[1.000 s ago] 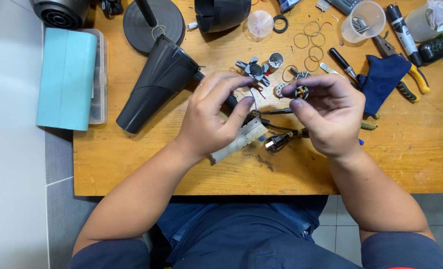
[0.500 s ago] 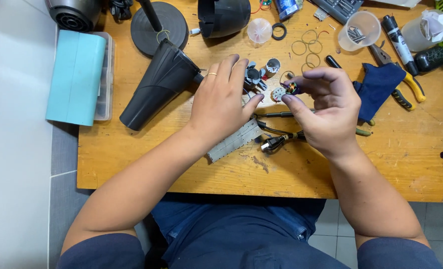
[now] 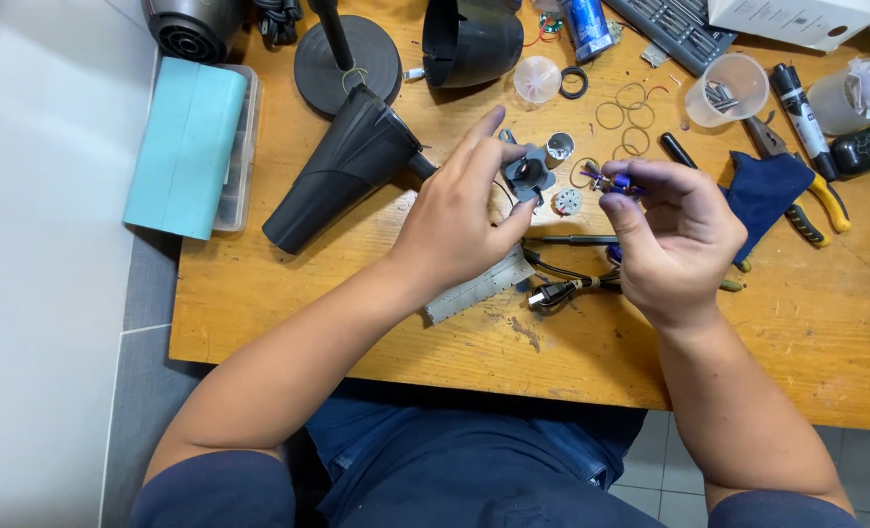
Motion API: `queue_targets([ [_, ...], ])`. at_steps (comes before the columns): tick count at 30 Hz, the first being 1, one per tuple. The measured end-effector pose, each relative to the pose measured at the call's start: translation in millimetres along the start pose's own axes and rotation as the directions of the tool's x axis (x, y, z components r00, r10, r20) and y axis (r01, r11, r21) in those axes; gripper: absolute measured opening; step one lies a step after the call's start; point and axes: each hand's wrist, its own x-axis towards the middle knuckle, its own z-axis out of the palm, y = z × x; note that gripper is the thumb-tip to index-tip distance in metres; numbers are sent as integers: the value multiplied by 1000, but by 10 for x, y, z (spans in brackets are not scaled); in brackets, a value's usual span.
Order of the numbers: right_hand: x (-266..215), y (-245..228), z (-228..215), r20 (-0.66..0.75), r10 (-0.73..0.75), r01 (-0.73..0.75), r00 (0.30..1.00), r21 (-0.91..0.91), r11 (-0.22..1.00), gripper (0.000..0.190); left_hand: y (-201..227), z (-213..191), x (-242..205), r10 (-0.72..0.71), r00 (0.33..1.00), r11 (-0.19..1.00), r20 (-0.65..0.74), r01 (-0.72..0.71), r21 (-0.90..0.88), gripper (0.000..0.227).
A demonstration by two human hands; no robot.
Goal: Testing and marking a small electric motor component before assembling it into a housing on a workshop table.
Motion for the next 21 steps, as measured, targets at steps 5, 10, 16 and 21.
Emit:
queue_targets([
  [5, -140, 140, -7, -1, -30, 30, 1000, 126, 992, 35, -72, -62, -191, 19, 999, 986, -45, -26, -168, 46],
  [10, -201, 114, -14, 3, 54, -54, 999, 111, 992, 32, -222, 22, -234, 149, 983, 966, -110, -169, -198, 49],
  [16, -200, 47, -39, 68, 220, -230, 973, 205, 952, 24, -316, 29, -281, 249, 964, 952, -96, -262, -156, 53],
  [21, -201, 38, -42, 115, 267, -290, 957, 325, 900, 20, -338, 48, -305, 279, 958, 954, -63, -284, -98, 52],
])
